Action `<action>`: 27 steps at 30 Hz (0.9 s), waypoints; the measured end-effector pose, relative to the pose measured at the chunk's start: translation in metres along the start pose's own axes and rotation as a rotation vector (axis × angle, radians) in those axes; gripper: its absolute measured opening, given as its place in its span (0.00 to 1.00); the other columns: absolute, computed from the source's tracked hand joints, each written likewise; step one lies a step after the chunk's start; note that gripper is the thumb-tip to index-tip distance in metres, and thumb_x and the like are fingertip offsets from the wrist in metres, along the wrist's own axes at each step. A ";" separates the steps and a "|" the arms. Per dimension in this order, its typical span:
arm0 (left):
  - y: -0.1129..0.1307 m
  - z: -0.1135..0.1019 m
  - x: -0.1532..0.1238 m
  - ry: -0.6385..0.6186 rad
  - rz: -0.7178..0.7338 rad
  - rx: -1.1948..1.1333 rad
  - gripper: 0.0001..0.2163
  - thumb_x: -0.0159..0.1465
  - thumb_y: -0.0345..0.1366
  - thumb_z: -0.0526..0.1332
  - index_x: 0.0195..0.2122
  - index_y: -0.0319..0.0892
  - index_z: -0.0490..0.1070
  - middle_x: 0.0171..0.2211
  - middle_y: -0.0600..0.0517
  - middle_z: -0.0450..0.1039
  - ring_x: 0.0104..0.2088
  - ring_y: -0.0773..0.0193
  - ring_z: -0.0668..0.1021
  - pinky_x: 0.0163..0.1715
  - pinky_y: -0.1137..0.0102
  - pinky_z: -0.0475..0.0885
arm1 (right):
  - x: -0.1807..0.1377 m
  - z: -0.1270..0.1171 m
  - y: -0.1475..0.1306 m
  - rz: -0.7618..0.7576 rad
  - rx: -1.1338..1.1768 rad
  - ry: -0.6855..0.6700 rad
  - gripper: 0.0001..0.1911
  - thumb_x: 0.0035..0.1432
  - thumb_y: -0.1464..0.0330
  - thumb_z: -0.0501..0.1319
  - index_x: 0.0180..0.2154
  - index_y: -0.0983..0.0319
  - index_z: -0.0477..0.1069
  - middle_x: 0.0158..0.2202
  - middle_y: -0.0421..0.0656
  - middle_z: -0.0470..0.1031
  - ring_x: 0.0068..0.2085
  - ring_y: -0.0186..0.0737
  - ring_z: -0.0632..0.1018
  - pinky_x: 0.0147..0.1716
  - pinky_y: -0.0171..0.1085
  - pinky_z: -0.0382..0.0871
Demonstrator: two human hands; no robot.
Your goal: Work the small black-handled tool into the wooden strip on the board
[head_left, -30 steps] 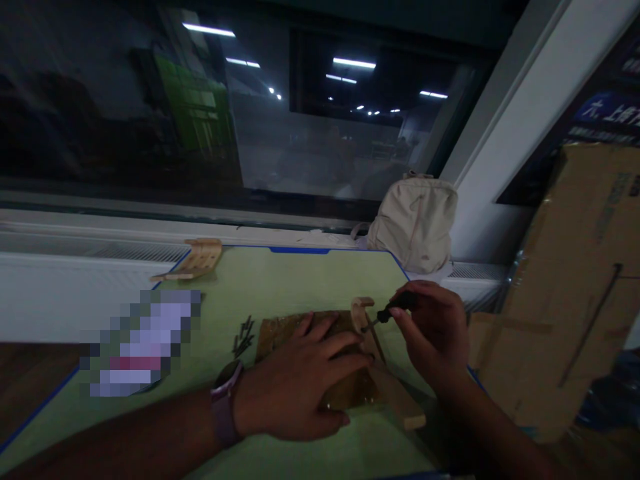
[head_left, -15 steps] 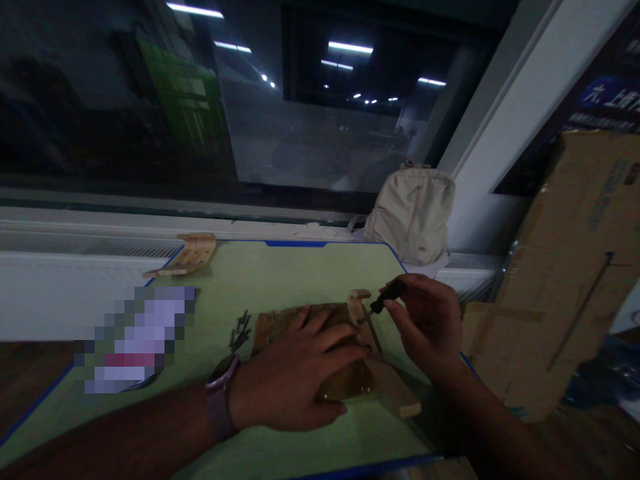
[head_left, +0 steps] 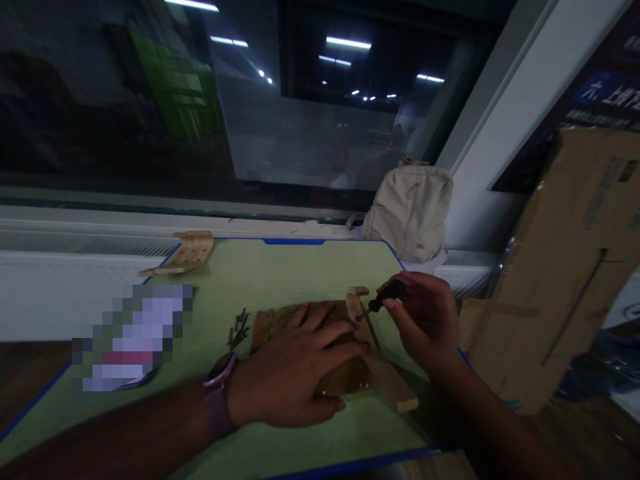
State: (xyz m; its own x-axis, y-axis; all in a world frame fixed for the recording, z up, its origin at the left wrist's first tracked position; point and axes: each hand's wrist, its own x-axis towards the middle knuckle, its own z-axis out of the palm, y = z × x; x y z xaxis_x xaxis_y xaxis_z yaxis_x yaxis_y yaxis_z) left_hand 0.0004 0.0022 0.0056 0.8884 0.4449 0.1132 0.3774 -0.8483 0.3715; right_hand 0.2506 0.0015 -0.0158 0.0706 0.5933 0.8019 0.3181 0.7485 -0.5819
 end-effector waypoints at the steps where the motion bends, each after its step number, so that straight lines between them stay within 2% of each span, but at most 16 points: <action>1: 0.000 0.000 0.000 -0.002 -0.004 0.002 0.34 0.64 0.42 0.74 0.71 0.50 0.67 0.70 0.46 0.68 0.73 0.29 0.62 0.70 0.27 0.55 | 0.000 -0.001 0.001 -0.033 -0.019 0.010 0.23 0.65 0.72 0.73 0.57 0.48 0.75 0.45 0.42 0.80 0.42 0.41 0.84 0.39 0.40 0.83; 5: 0.000 0.001 -0.001 0.000 -0.002 0.007 0.35 0.64 0.42 0.74 0.71 0.50 0.67 0.71 0.46 0.68 0.73 0.28 0.61 0.70 0.28 0.55 | 0.002 -0.005 0.003 -0.158 -0.100 -0.042 0.23 0.64 0.72 0.72 0.57 0.46 0.76 0.43 0.42 0.79 0.44 0.44 0.83 0.40 0.44 0.82; 10: 0.000 0.000 0.000 0.007 0.003 0.004 0.34 0.64 0.43 0.74 0.70 0.49 0.68 0.69 0.45 0.69 0.73 0.28 0.62 0.70 0.27 0.56 | 0.005 -0.002 -0.005 -0.092 -0.074 -0.020 0.13 0.73 0.68 0.64 0.55 0.52 0.78 0.53 0.49 0.82 0.51 0.49 0.86 0.50 0.54 0.86; 13: 0.000 0.000 0.000 0.000 -0.007 0.000 0.34 0.63 0.43 0.75 0.70 0.50 0.68 0.69 0.45 0.69 0.73 0.28 0.62 0.70 0.27 0.55 | 0.006 0.003 -0.008 -0.034 0.027 -0.015 0.11 0.74 0.69 0.62 0.54 0.52 0.78 0.52 0.47 0.83 0.47 0.45 0.88 0.47 0.51 0.88; 16: 0.000 0.001 -0.001 -0.001 -0.016 -0.001 0.35 0.63 0.42 0.75 0.71 0.51 0.67 0.70 0.46 0.68 0.73 0.27 0.61 0.70 0.27 0.55 | 0.006 0.004 -0.007 -0.007 0.027 0.047 0.09 0.71 0.68 0.67 0.51 0.53 0.78 0.47 0.44 0.82 0.45 0.43 0.87 0.43 0.45 0.86; 18: 0.000 0.001 -0.001 -0.007 -0.016 0.004 0.36 0.63 0.43 0.75 0.71 0.51 0.67 0.71 0.46 0.67 0.73 0.27 0.61 0.70 0.27 0.55 | 0.007 0.002 -0.006 -0.015 -0.004 0.083 0.12 0.68 0.68 0.70 0.52 0.52 0.78 0.44 0.42 0.80 0.42 0.41 0.85 0.40 0.42 0.84; 21: 0.000 0.001 0.000 -0.011 -0.012 0.008 0.36 0.64 0.44 0.75 0.72 0.51 0.66 0.71 0.46 0.67 0.74 0.27 0.60 0.70 0.26 0.55 | 0.008 0.000 -0.004 -0.060 -0.033 0.055 0.14 0.67 0.69 0.71 0.53 0.50 0.78 0.42 0.42 0.78 0.41 0.42 0.81 0.37 0.40 0.81; 24: 0.000 0.000 0.000 -0.011 -0.009 0.011 0.35 0.64 0.44 0.74 0.72 0.50 0.67 0.71 0.46 0.67 0.74 0.27 0.60 0.70 0.26 0.55 | 0.009 -0.003 -0.006 -0.114 -0.068 0.015 0.14 0.69 0.70 0.68 0.53 0.50 0.80 0.43 0.43 0.78 0.44 0.43 0.81 0.42 0.43 0.80; 27: 0.001 0.000 0.001 -0.010 -0.009 0.016 0.35 0.64 0.43 0.75 0.71 0.49 0.68 0.71 0.45 0.67 0.74 0.28 0.60 0.71 0.28 0.55 | 0.007 -0.003 -0.008 -0.103 -0.091 -0.012 0.15 0.72 0.70 0.64 0.56 0.51 0.80 0.49 0.46 0.82 0.51 0.46 0.83 0.51 0.49 0.81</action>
State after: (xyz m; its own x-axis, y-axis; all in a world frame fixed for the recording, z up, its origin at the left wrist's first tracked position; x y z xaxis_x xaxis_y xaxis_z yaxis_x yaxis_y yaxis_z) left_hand 0.0010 0.0020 0.0063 0.8877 0.4493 0.1008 0.3891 -0.8489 0.3579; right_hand 0.2512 -0.0011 -0.0046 0.0219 0.5186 0.8547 0.4079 0.7759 -0.4812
